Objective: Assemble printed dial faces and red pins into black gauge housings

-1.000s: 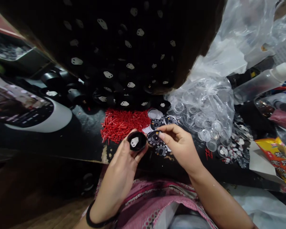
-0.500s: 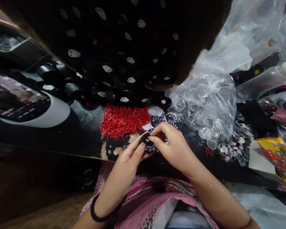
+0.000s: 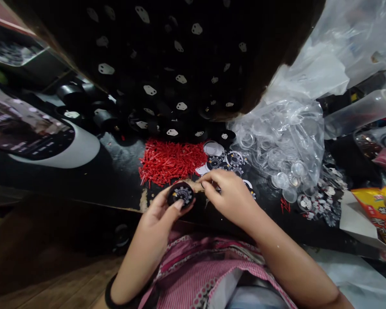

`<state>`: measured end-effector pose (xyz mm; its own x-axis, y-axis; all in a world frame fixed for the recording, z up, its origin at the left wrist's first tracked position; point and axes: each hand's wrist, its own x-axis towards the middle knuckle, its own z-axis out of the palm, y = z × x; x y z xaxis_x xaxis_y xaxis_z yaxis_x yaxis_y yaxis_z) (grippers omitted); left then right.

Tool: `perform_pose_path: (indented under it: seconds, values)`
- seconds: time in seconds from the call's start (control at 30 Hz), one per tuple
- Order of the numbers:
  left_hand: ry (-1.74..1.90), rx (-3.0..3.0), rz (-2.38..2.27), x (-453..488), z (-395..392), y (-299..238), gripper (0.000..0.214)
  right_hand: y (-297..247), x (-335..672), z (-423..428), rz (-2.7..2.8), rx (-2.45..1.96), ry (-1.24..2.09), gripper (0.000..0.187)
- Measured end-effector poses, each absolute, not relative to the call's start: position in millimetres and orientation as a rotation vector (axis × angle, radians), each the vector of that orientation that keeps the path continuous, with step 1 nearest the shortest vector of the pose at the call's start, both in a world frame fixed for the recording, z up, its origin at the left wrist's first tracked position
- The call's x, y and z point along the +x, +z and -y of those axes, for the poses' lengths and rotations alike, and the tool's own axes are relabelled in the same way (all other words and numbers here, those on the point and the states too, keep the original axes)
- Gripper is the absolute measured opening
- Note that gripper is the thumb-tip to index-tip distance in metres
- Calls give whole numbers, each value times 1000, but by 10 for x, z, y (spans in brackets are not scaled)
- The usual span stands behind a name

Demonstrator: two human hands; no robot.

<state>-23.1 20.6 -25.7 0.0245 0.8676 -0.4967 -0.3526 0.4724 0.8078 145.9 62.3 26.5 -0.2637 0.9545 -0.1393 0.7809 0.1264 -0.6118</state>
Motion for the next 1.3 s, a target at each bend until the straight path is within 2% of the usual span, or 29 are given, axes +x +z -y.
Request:
perform_pose_path:
  seconds: [0.1,0.2,0.47,0.8,1.07,1.3]
  values:
    - [1111,445,-1169,-237,-231,-169,30,193,1318,-794,2404,-1861,362,17]
    - [1159,383,-1100,-217,-250,-101,25,135,1201,-861,2548,-1822,203,18]
    - [1134,165,-983,-215,-299,-103,23,92,1295,-805,2367,-1836,443,17]
    - [1226,247,-1063,-283,-249,-34,18,106,1167,-823,2585,-1745,208,17]
    - [1043,42,-919,-199,-339,-27,18,162,1285,-698,2119,-1588,752,5]
    - [1194,270,-990,-81,-341,51,20,277,1392,-587,2116,-1634,710,7]
